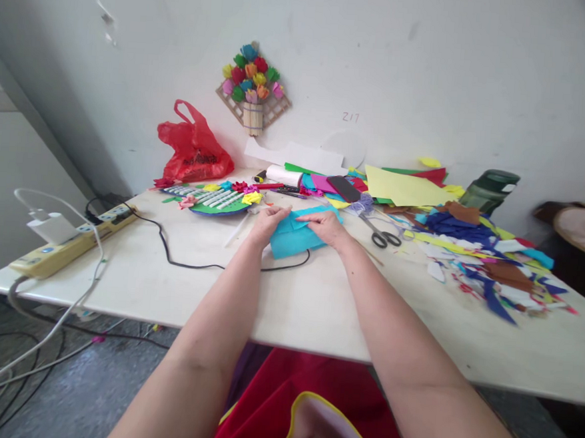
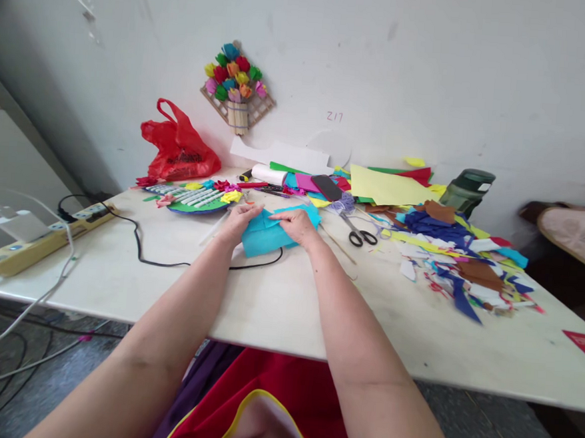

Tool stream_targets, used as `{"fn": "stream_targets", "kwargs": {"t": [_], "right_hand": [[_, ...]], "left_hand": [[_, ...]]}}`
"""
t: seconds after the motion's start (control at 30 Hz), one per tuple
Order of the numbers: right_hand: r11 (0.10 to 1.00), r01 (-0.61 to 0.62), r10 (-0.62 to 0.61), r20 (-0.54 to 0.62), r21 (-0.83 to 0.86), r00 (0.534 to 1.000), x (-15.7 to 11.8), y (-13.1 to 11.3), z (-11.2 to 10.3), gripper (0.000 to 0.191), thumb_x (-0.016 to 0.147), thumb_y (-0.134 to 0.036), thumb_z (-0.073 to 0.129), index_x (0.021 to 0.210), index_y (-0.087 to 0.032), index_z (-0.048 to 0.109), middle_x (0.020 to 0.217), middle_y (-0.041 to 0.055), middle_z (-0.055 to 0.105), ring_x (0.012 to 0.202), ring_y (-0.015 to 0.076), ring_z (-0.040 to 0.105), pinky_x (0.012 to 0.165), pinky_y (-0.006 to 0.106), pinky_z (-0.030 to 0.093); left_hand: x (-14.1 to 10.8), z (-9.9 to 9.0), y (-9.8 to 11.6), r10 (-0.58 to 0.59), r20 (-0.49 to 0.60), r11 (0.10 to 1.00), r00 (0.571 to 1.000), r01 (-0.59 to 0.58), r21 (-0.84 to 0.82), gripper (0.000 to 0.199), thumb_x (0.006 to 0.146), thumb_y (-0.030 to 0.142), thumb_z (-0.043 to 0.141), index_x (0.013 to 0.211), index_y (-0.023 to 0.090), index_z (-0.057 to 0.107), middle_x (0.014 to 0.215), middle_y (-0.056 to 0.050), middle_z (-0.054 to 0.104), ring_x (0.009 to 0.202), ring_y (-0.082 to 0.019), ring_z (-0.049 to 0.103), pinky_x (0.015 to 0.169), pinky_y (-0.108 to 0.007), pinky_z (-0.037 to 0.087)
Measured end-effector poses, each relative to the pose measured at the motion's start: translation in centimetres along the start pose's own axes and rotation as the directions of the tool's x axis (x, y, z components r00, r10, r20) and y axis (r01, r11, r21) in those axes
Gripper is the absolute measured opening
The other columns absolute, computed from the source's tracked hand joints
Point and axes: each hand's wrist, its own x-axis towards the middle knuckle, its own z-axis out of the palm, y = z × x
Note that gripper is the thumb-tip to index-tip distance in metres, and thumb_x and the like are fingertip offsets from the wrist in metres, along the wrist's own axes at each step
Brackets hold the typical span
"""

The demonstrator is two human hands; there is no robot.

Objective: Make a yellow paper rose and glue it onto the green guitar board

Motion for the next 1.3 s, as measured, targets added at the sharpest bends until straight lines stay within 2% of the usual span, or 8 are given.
{"fn": "stream_targets", "kwargs": {"t": [0.13,0.53,0.7,0.8,0.9,1.0,1.1,1.3], "right_hand": [[1.000,0.009,-0.009,0.005,-0.022,1.000,-0.1,-0.2,-0.1,0.039,0.066,-0.005,0.047,0.081,-0.025,0.077,0.087,-0.0011,0.074,0.087,0.0192,0.069,0.085,0.032,0.053],[1.000,0.031,-0.031,0.013,0.000,0.999,-0.2,-0.3,-0.1,0.037,0.064,-0.008,0.047,0.079,-0.025,0.077,0.088,-0.0011,0.074,0.091,0.0192,0.068,0.090,0.033,0.050],[0.991,0.043,-0.051,0.060,0.128,0.997,-0.3,-0.6,-0.9,0.031,0.071,-0.018,0.047,0.082,-0.022,0.076,0.089,0.0022,0.074,0.098,0.0204,0.064,0.093,0.033,0.047],[0.978,-0.009,0.013,-0.018,0.208,1.000,-0.1,-0.2,-1.0,0.029,0.078,-0.034,0.049,0.081,-0.021,0.075,0.085,0.0041,0.073,0.093,0.0208,0.063,0.087,0.033,0.048],[0.981,-0.074,0.089,-0.082,0.177,0.993,0.0,0.1,-0.6,0.032,0.076,-0.047,0.055,0.069,-0.019,0.071,0.070,0.0027,0.067,0.076,0.0191,0.060,0.073,0.031,0.047],[0.987,-0.117,0.126,-0.075,0.109,0.989,0.1,-0.1,-0.1,0.038,0.071,-0.050,0.060,0.051,-0.018,0.057,0.050,-0.0020,0.049,0.056,0.0129,0.046,0.056,0.027,0.037],[0.981,-0.159,0.169,-0.084,0.110,0.982,0.0,-0.3,0.3,0.040,0.067,-0.050,0.062,0.047,-0.018,0.050,0.045,-0.0048,0.036,0.049,0.0091,0.033,0.049,0.026,0.028],[0.929,-0.253,0.292,-0.115,0.268,0.950,0.0,-0.5,0.8,0.030,0.057,-0.045,0.067,0.056,-0.016,0.061,0.050,-0.0037,0.046,0.053,0.0094,0.036,0.052,0.025,0.029]], "left_hand": [[0.0,-0.1,-0.1,0.037,0.066,0.998,0.997,-0.040,0.040,0.037,0.060,0.047,0.073,0.060,0.015,0.053,0.045,0.006,0.040,0.040,-0.005,0.031,0.042,-0.022,0.020],[0.0,0.1,0.0,0.093,0.031,0.990,0.995,-0.096,0.103,0.038,0.060,0.049,0.071,0.060,0.016,0.052,0.047,0.006,0.040,0.043,-0.005,0.031,0.043,-0.022,0.019],[-0.1,0.3,0.1,0.133,0.046,0.982,0.990,-0.138,0.126,0.037,0.065,0.048,0.068,0.059,0.016,0.050,0.048,0.007,0.037,0.044,-0.005,0.028,0.044,-0.022,0.017],[-0.2,0.4,0.2,0.155,0.047,0.973,0.987,-0.161,0.166,0.036,0.067,0.047,0.067,0.059,0.016,0.050,0.049,0.006,0.037,0.045,-0.005,0.028,0.044,-0.022,0.017],[-0.2,0.5,0.2,0.168,0.060,0.964,0.984,-0.176,0.197,0.034,0.069,0.046,0.066,0.061,0.016,0.053,0.050,0.005,0.038,0.046,-0.006,0.030,0.045,-0.022,0.018],[-0.2,0.6,0.2,0.164,0.091,0.962,0.982,-0.180,0.207,0.033,0.069,0.046,0.066,0.062,0.016,0.055,0.051,0.005,0.040,0.047,-0.006,0.032,0.045,-0.022,0.020],[-0.3,0.7,0.2,0.171,0.122,0.955,0.978,-0.195,0.222,0.034,0.069,0.047,0.065,0.064,0.015,0.058,0.052,0.005,0.042,0.048,-0.006,0.034,0.046,-0.021,0.022],[-0.4,0.9,0.2,0.136,0.134,0.970,0.982,-0.159,0.181,0.038,0.067,0.052,0.067,0.068,0.015,0.057,0.052,0.006,0.041,0.046,-0.005,0.032,0.045,-0.021,0.022]]}}
